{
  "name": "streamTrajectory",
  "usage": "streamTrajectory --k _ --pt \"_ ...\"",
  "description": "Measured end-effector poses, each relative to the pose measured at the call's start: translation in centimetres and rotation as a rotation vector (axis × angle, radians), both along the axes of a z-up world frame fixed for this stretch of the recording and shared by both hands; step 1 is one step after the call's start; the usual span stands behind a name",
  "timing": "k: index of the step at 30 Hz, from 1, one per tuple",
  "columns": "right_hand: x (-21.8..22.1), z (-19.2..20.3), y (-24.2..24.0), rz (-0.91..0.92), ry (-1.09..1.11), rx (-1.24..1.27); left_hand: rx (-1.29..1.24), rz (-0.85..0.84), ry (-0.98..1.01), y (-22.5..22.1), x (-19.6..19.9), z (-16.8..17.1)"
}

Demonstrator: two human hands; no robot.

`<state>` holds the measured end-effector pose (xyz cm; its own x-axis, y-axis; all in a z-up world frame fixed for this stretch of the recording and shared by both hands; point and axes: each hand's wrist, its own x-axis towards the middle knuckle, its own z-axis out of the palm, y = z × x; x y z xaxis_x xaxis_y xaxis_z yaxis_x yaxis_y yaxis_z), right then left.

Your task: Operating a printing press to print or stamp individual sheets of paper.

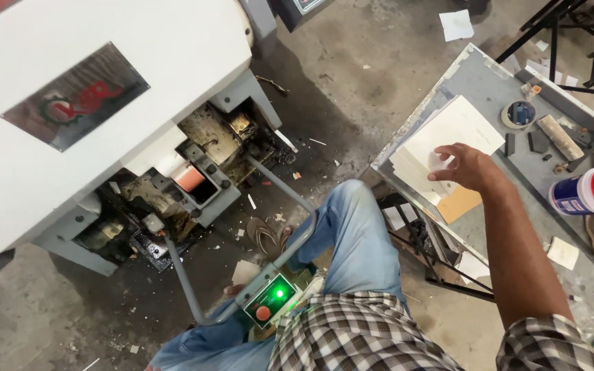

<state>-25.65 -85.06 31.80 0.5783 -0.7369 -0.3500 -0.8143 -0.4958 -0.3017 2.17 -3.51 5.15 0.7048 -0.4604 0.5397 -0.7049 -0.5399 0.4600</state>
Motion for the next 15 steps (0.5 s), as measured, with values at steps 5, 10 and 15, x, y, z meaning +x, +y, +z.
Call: streamTrajectory --k 5,10,15 --pt "0.2 0.5 0.3 -0.022 0.034 0.003 -0.018 0.036 0.001 0.3 -0.9 -2.4" --pt "-1.5 -3.3 0.7 0.179 0.003 -0.182 0.061 0.060 0.302 -13.9 -0.2 17.9" --pt "-2.2 -6.1 3.3 0.130 -0.128 -0.559 0.125 -0.172 0.062 -25.7 4.2 31.1"
